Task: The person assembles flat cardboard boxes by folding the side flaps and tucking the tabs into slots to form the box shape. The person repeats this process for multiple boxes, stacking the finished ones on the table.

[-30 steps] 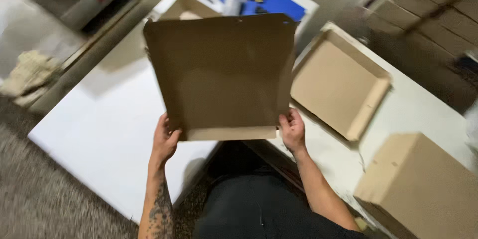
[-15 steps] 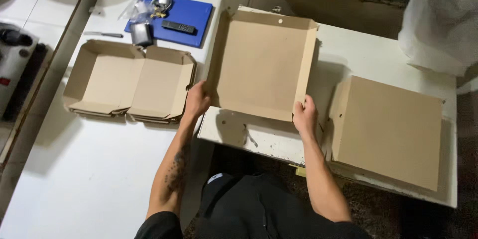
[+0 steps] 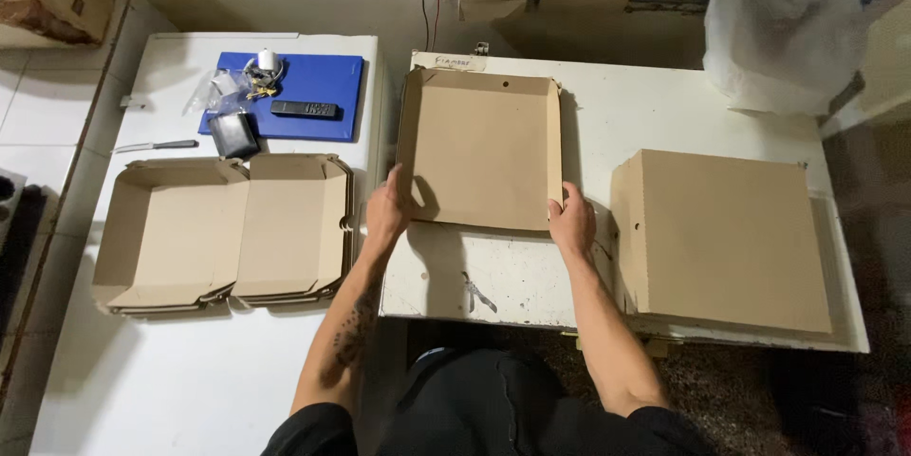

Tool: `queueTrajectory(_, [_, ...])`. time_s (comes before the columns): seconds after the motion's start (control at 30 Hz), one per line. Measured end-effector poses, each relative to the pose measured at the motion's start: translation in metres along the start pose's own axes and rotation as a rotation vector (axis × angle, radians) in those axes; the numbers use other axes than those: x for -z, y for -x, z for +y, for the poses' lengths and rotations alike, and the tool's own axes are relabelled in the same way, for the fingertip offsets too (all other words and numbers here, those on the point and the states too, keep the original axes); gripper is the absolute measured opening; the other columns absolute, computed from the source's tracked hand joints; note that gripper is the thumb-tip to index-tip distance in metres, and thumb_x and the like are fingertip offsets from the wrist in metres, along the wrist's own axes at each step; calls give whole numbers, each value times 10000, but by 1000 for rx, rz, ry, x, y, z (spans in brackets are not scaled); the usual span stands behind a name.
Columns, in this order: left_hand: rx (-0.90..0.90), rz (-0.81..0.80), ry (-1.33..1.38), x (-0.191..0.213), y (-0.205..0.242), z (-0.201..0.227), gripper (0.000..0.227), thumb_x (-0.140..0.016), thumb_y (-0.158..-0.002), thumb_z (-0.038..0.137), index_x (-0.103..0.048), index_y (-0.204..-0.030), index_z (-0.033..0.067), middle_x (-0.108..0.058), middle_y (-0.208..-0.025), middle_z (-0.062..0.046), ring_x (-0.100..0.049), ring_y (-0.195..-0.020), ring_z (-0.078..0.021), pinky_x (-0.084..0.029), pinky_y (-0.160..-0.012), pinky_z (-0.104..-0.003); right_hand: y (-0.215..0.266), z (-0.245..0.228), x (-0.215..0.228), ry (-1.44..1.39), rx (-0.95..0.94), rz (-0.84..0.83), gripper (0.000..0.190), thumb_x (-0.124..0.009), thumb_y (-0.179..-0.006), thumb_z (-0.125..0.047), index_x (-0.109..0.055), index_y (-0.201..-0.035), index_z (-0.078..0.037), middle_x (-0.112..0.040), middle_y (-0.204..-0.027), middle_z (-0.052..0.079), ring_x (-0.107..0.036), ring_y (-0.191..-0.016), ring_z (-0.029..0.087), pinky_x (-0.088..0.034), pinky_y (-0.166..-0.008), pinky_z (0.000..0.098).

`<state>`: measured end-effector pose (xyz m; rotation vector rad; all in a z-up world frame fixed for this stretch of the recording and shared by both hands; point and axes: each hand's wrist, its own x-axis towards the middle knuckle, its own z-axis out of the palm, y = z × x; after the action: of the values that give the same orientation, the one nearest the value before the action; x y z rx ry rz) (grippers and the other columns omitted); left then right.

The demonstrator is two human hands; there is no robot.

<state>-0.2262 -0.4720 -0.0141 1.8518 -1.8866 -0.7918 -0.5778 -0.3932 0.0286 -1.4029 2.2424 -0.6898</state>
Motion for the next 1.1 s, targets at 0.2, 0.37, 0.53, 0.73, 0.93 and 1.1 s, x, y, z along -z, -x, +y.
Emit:
queueTrajectory(0.2, [85, 22, -156, 4, 13, 9, 347, -618, -961, 230, -637, -1304, 182, -517, -1176, -111, -724, -914, -403, -622, -816, -552, 3, 9, -16, 120, -39, 102, 534, -783, -923, -340, -601, -1361, -96, -652, -1136, 176, -661, -1105, 393, -561, -892, 542])
queueTrajectory(0.37, [32, 36, -184, 42, 42, 69, 393, -691, -934, 258, -652, -1312, 154, -456, -1177, -96, -672, -1027, -367, -622, -828, -534, 55, -5, 3, 120, 20, 198, 342, -723, -955, -318, -674, -1225, -114, -611, -991, 109, -679, -978, 337, -571, -810, 482])
queueTrajectory(0.53, [-173, 49, -160, -37, 41, 73, 346, -709, -912, 315, -677, -1235, 196, -442, -1099, -54, -663, -1006, -302, -625, -792, -452, 117, 13, 38, 100, 155, 368, 184, -771, -865, -276, -740, -1034, -209, -526, -721, 20, -644, -740, 258, -551, -691, 379])
queueTrajectory(0.73, [-402, -241, -31, -87, 73, 164, 318, -689, -909, 315, -696, -1205, 198, -498, -1075, -74, -679, -989, -386, -607, -809, -494, 137, 77, 105, -261, 106, 523, 149, -788, -856, -113, -783, -1005, -111, -577, -637, 78, -626, -648, 255, -525, -642, 333])
queueTrajectory(0.93, [-374, -538, 132, -151, 81, 230, 379, -674, -888, 490, -800, -918, 133, -670, -857, -109, -727, -848, -383, -574, -740, -486, 126, 171, 212, -379, -133, 674, 149, -775, -916, -91, -787, -1065, -100, -724, -874, 90, -655, -790, 163, -516, -702, 313])
queueTrajectory(1.1, [-128, -611, 385, -183, 90, 286, 482, -648, -960, 520, -743, -1242, 141, -765, -954, -125, -763, -774, -240, -589, -756, -404, 100, 235, 283, 2, -384, 463, 336, -666, -1052, -207, -664, -1336, -28, -681, -1178, 201, -657, -1107, 365, -544, -930, 500])
